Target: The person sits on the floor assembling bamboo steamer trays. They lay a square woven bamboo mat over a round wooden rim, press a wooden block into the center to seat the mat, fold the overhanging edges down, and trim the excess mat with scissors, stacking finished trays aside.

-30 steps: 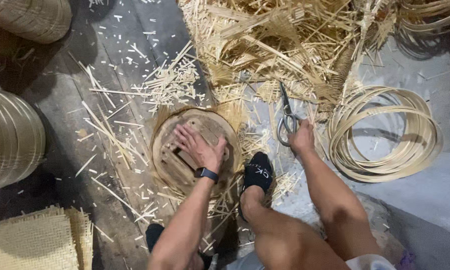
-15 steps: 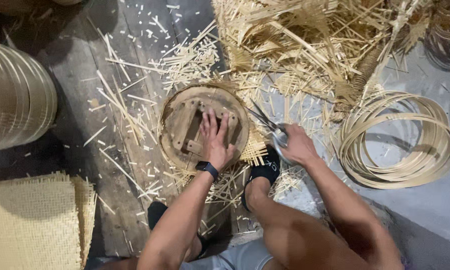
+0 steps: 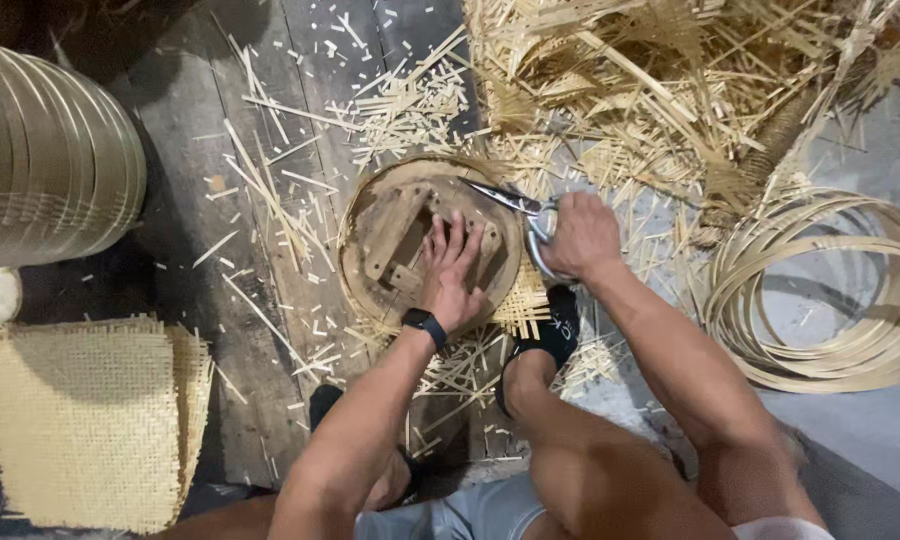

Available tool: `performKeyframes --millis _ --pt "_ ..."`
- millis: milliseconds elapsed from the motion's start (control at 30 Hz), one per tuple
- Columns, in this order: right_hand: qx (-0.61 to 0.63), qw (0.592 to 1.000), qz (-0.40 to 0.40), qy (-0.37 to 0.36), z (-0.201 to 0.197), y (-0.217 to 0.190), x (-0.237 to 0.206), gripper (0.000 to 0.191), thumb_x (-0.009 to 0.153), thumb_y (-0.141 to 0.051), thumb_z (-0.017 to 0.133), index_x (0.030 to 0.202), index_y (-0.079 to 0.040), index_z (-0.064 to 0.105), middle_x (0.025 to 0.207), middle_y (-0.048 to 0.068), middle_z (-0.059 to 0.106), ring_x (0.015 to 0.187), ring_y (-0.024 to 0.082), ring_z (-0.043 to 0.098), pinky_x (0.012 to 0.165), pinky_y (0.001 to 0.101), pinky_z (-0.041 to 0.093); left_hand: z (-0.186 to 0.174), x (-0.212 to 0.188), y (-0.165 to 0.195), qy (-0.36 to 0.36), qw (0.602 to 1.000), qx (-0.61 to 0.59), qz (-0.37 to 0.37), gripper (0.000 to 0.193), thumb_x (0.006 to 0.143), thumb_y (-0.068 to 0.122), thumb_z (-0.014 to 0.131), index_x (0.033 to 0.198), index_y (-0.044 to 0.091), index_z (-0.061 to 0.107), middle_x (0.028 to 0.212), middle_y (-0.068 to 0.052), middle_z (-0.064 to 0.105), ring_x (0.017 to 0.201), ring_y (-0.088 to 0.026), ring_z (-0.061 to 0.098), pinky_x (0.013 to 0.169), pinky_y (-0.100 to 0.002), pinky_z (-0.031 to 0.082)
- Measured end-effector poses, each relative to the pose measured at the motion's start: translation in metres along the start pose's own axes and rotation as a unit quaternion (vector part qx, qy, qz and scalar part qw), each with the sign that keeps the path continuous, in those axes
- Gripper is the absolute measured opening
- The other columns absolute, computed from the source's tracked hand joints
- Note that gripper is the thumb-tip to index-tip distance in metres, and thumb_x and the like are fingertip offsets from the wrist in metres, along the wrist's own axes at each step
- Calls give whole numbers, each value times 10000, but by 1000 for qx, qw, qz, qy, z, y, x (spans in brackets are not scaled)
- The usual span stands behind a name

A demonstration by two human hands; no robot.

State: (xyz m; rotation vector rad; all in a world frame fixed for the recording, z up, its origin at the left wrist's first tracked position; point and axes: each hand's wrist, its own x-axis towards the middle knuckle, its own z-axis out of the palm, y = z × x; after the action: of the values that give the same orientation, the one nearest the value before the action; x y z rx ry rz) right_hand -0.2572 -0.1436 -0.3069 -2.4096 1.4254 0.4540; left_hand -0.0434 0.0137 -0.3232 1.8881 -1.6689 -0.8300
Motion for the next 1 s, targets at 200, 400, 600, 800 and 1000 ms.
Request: performKeyframes --millis 200,400,600,800,1000 --pt "39 999 16 -12 9 2 0 383 906 -362 673 1047 -6 648 1034 223 668 965 380 674 828 508 544 -16 -5 -11 -80 996 3 36 1131 614 73 859 1595 227 318 1715 -140 100 1579 -424 30 1258 -621 105" --pt "32 996 -25 79 8 -1 -1 446 833 -378 684 1039 16 658 1009 239 678 959 389 676 813 496 551 -24 -9 -17 -133 989 -5 71 1109 615 51 867 1580 199 340 1701 -144 111 1565 -429 12 1249 -622 90" --pt "8 1000 -21 2 9 8 8 564 889 -527 681 1001 25 652 924 221 668 877 367 658 801 481 539 -34 -9 -27 -205 973 31 106 1168 522 -27 791 1581 215 362 1719 -94 137 1590 -380 48 1285 -583 122" --pt "13 997 -58 41 26 11 16 399 863 -394 646 1019 -29 679 981 196 689 968 359 669 877 477 548 -61 -7 -30 -278 936 128 176 1101 604 40 772 1601 228 344 1729 -93 164 1586 -379 58 1269 -544 108" --pt "-16 993 -82 85 21 13 15 584 790 -518 721 1022 17 680 941 217 671 911 375 669 815 503 555 -27 8 8 -153 967 96 -179 1033 820 634 597 1592 51 234 1631 -324 121 1483 -495 54 1192 -613 48"
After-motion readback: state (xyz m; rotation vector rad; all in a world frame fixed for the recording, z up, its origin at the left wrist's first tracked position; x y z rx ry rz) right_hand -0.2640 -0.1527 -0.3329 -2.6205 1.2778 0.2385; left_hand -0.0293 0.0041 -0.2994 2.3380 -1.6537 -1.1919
